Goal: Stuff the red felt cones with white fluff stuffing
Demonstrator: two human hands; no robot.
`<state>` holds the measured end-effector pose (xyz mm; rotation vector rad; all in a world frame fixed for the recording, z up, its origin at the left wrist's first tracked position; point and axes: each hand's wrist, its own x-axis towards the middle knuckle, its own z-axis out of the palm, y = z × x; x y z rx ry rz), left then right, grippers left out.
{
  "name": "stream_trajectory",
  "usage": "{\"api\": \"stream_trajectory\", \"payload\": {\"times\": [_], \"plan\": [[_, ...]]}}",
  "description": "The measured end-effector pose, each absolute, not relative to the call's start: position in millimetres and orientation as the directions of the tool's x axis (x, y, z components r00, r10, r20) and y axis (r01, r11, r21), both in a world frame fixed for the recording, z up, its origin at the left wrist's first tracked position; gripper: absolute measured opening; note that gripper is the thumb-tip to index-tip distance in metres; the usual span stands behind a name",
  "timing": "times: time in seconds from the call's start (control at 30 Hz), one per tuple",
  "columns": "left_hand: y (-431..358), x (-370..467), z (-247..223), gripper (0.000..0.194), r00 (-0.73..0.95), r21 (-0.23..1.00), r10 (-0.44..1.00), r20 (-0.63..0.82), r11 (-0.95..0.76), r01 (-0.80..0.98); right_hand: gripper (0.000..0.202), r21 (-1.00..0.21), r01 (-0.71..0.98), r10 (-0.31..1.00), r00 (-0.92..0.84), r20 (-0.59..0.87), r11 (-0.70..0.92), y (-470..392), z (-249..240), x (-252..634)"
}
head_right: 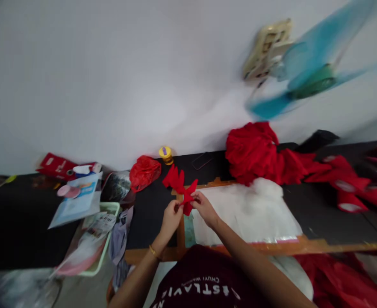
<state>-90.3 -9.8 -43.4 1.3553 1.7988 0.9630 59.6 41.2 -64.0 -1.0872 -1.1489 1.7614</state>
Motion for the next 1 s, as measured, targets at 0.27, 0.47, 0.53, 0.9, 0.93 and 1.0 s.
{"api": "stream_trajectory", "payload": {"times": [0.27, 0.47, 0.53, 0.9, 0.93, 1.0], "plan": [[-35, -103, -61, 0.019, -0.401, 0.830, 0.910, -0.105, 0.303, 0.469, 0.030, -0.932, 0.360, 0.861, -0.458, -0.221, -0.048, 7, -108, 118], [-57, -119, -56, 0.023, -0.401, 0.792, 0.907, -0.126, 0.335, 0.510, 0.052, -0.527, 0.850, 0.922, -0.202, -0.331, -0.004, 17, -155, 202], [-65, -117, -56, 0.023, -0.402, 0.783, 0.902, -0.158, 0.362, 0.506, 0.049, -0.510, 0.860, 0.916, -0.200, -0.347, -0.005, 21, -164, 221], [-80, -77, -60, 0.022, -0.384, 0.777, 0.897, -0.220, 0.399, 0.486, 0.025, -0.625, 0.764, 0.871, -0.408, -0.274, 0.161, 27, -172, 183], [-78, -75, -58, 0.022, -0.384, 0.778, 0.899, -0.213, 0.394, 0.490, 0.025, -0.631, 0.761, 0.879, -0.396, -0.265, 0.152, 34, -171, 184], [-75, -70, -56, 0.022, -0.379, 0.789, 0.902, -0.208, 0.384, 0.480, 0.032, -0.639, 0.761, 0.915, -0.329, -0.234, 0.111, 54, -166, 194]]}}
